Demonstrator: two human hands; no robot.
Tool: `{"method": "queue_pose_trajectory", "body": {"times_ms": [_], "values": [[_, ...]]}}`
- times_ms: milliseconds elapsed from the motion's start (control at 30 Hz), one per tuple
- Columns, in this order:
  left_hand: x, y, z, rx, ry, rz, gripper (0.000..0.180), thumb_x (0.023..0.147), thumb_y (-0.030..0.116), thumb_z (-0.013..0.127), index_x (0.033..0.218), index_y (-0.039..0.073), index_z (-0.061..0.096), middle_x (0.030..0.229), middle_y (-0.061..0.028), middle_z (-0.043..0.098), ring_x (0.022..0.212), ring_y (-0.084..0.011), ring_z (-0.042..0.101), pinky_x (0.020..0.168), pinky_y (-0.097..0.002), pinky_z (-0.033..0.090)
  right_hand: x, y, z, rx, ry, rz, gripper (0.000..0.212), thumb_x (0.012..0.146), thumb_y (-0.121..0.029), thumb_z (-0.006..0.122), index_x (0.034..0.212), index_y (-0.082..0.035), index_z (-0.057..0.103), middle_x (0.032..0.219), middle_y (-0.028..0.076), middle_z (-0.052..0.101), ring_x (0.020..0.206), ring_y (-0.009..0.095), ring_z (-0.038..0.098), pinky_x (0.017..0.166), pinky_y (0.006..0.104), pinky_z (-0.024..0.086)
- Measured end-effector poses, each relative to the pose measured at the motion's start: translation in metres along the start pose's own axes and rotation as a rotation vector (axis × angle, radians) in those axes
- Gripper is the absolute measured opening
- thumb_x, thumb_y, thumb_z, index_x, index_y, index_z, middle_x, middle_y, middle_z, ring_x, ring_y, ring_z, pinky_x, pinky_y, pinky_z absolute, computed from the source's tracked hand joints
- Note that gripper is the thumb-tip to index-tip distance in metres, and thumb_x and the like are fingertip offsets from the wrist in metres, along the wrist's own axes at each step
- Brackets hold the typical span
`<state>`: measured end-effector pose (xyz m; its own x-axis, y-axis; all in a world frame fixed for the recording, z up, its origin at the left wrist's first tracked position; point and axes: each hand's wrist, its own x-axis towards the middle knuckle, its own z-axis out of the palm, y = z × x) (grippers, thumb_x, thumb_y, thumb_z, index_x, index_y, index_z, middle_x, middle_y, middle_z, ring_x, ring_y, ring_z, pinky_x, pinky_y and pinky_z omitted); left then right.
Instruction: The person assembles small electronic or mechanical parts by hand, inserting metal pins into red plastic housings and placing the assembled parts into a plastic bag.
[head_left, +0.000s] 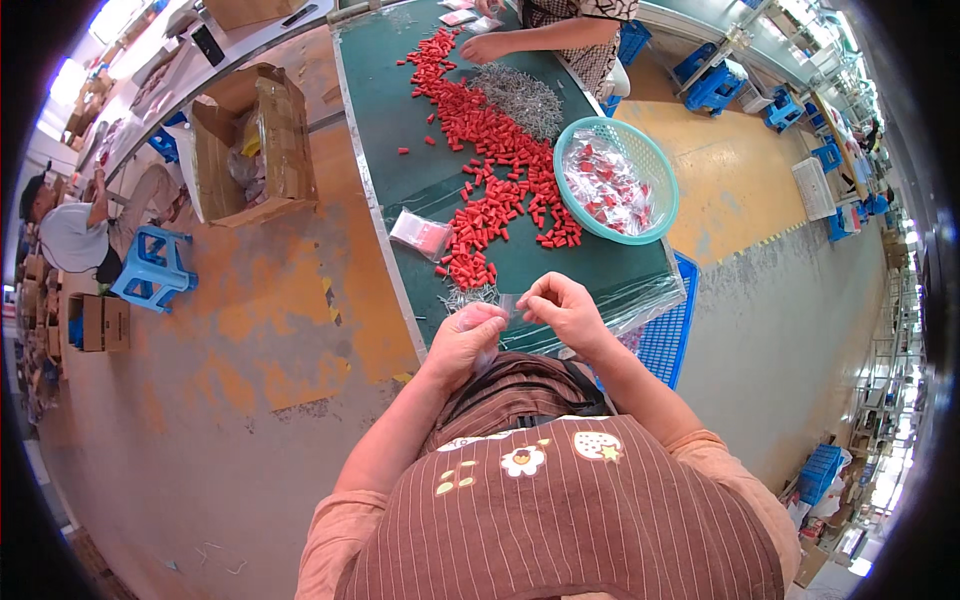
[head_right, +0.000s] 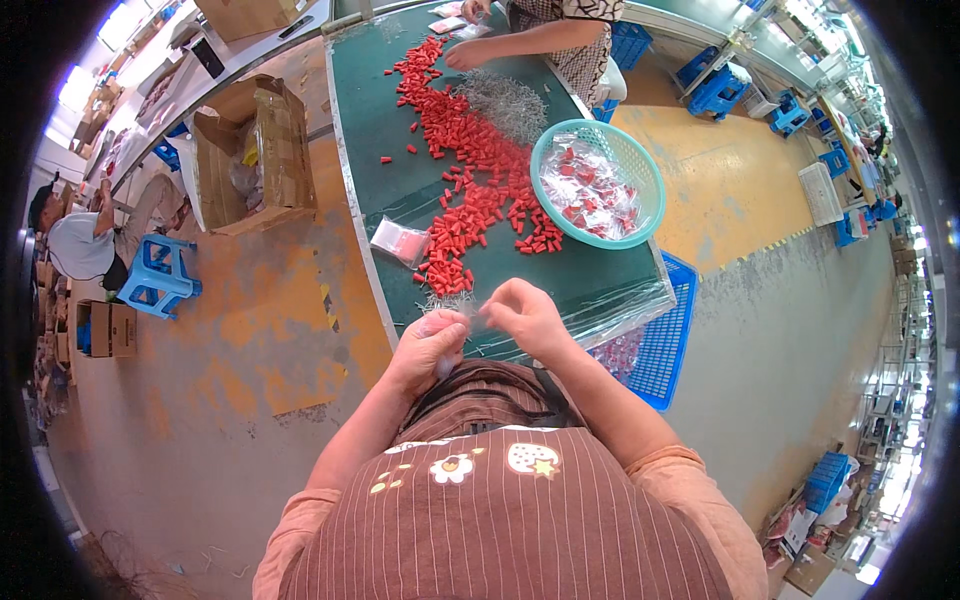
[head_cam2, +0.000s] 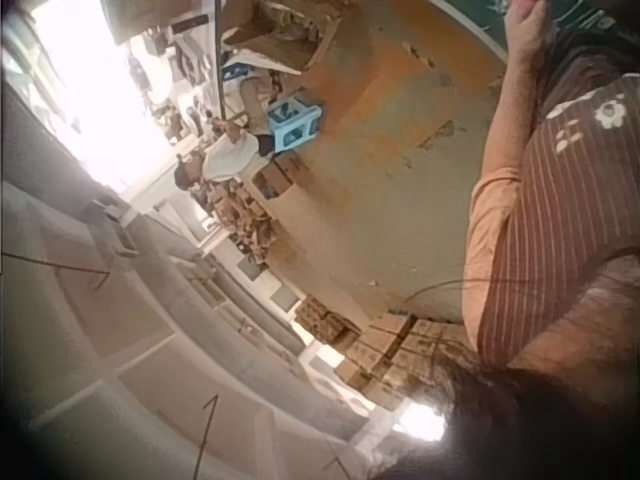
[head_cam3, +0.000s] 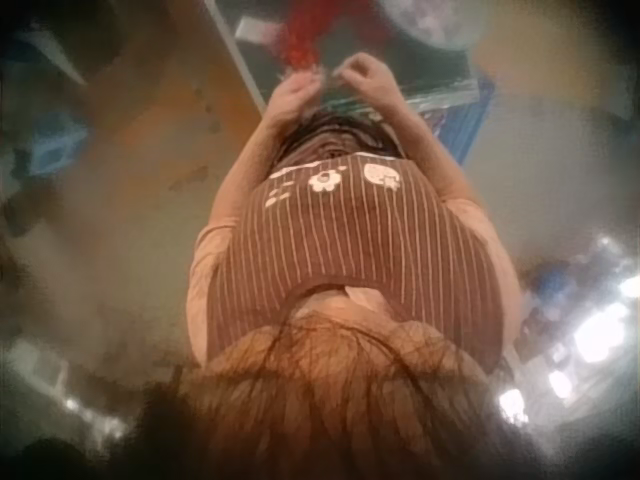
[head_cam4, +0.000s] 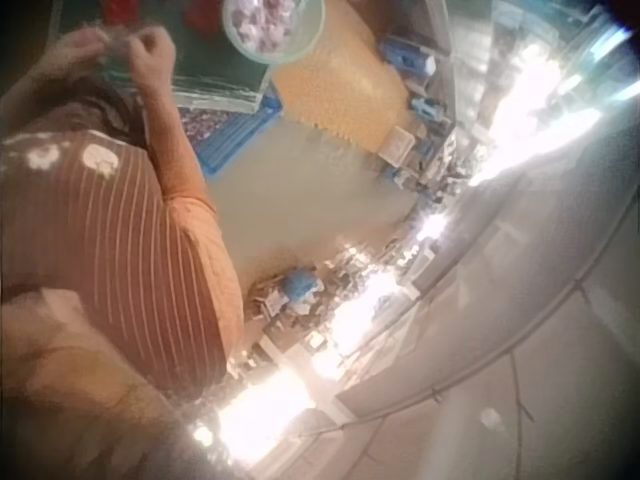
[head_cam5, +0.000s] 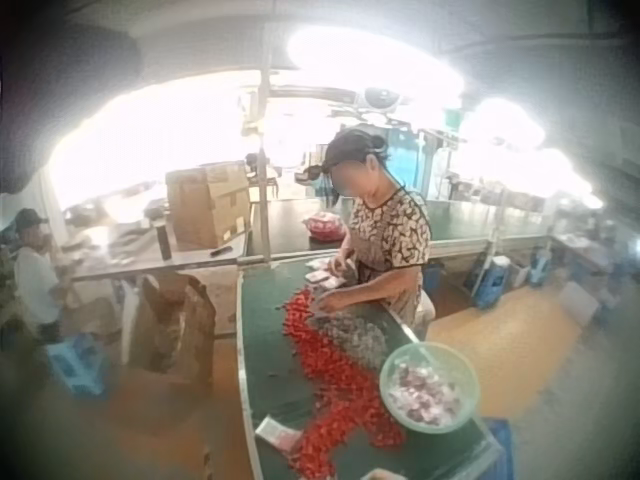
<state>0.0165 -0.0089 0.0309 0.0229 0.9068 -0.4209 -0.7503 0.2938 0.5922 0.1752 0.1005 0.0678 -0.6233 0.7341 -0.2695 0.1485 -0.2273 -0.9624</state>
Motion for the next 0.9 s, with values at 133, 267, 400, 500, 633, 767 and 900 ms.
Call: {"method": "queue_pose_trajectory", "body": {"times_ms": [133, 267, 400, 500, 633, 767, 900], "values": [[-0.002, 0.008, 0.012, 0.103, 0.100, -0.018, 0.019, 0.084, 0.007, 0.064, 0.101, 0.002, 0.057, 0.080, -0.0008, 0.056, 0.066, -0.0090, 0.050, 0.059, -0.0210, 0.041, 0.001, -0.003, -0.004, 0.034, -0.012, 0.030, 0.006, 0.083, -0.006, 0.057, 0.083, -0.001, 0.055, 0.077, 0.005, 0.061, 0.070, 0.010, 0.057, 0.064, 0.0241, 0.046], [0.001, 0.013, 0.005, -0.142, -0.104, -0.122, 0.017, 0.083, 0.007, 0.064, 0.097, 0.001, 0.058, 0.079, -0.0008, 0.056, 0.068, -0.0085, 0.050, 0.061, -0.0202, 0.042, 0.001, -0.009, -0.007, 0.060, -0.046, 0.057, 0.005, 0.083, -0.006, 0.057, 0.084, -0.001, 0.055, 0.075, 0.003, 0.059, 0.069, 0.010, 0.055, 0.063, 0.0234, 0.046], [0.003, 0.009, -0.002, -0.086, -0.111, -0.119, 0.019, 0.082, 0.007, 0.065, 0.099, 0.001, 0.059, 0.079, -0.0017, 0.057, 0.068, -0.0084, 0.051, 0.061, -0.0196, 0.042, 0.004, -0.012, -0.011, 0.053, -0.107, 0.064, 0.006, 0.084, -0.006, 0.058, 0.086, -0.002, 0.055, 0.074, 0.001, 0.056, 0.068, 0.008, 0.053, 0.061, 0.0229, 0.045], [0.002, 0.012, 0.004, 0.021, 0.058, -0.108, 0.016, 0.082, 0.007, 0.065, 0.096, 0.001, 0.061, 0.079, -0.0022, 0.058, 0.068, -0.0089, 0.053, 0.060, -0.0197, 0.043, 0.006, -0.010, -0.014, 0.068, -0.107, 0.062, 0.006, 0.084, -0.005, 0.059, 0.086, -0.002, 0.055, 0.075, 0.000, 0.056, 0.068, 0.008, 0.053, 0.061, 0.0227, 0.044], [0.001, 0.014, 0.006, 0.133, 0.157, -0.082, 0.012, 0.081, 0.008, 0.067, 0.090, 0.001, 0.063, 0.078, -0.0031, 0.060, 0.065, -0.0096, 0.054, 0.057, -0.0203, 0.043, 0.008, -0.008, -0.015, 0.070, -0.104, 0.071, 0.006, 0.084, -0.005, 0.059, 0.087, -0.002, 0.055, 0.075, 0.000, 0.056, 0.068, 0.008, 0.053, 0.061, 0.0227, 0.044], [0.006, 0.007, 0.001, 0.269, 0.255, -0.013, 0.010, 0.079, 0.007, 0.069, 0.086, 0.001, 0.064, 0.075, -0.0024, 0.061, 0.063, -0.0092, 0.054, 0.058, -0.0210, 0.043, 0.009, -0.004, -0.014, 0.066, -0.111, 0.071, 0.006, 0.084, -0.005, 0.059, 0.087, -0.002, 0.055, 0.075, 0.001, 0.056, 0.068, 0.008, 0.053, 0.061, 0.0228, 0.044], [0.007, 0.003, -0.003, 0.357, 0.279, 0.050, 0.007, 0.079, 0.007, 0.069, 0.082, 0.002, 0.065, 0.072, -0.0014, 0.061, 0.063, -0.0085, 0.053, 0.058, -0.0214, 0.042, 0.010, 0.002, -0.013, 0.032, -0.087, 0.078, 0.006, 0.084, -0.006, 0.059, 0.086, -0.002, 0.055, 0.074, 0.001, 0.056, 0.066, 0.008, 0.053, 0.060, 0.0228, 0.044]]}}
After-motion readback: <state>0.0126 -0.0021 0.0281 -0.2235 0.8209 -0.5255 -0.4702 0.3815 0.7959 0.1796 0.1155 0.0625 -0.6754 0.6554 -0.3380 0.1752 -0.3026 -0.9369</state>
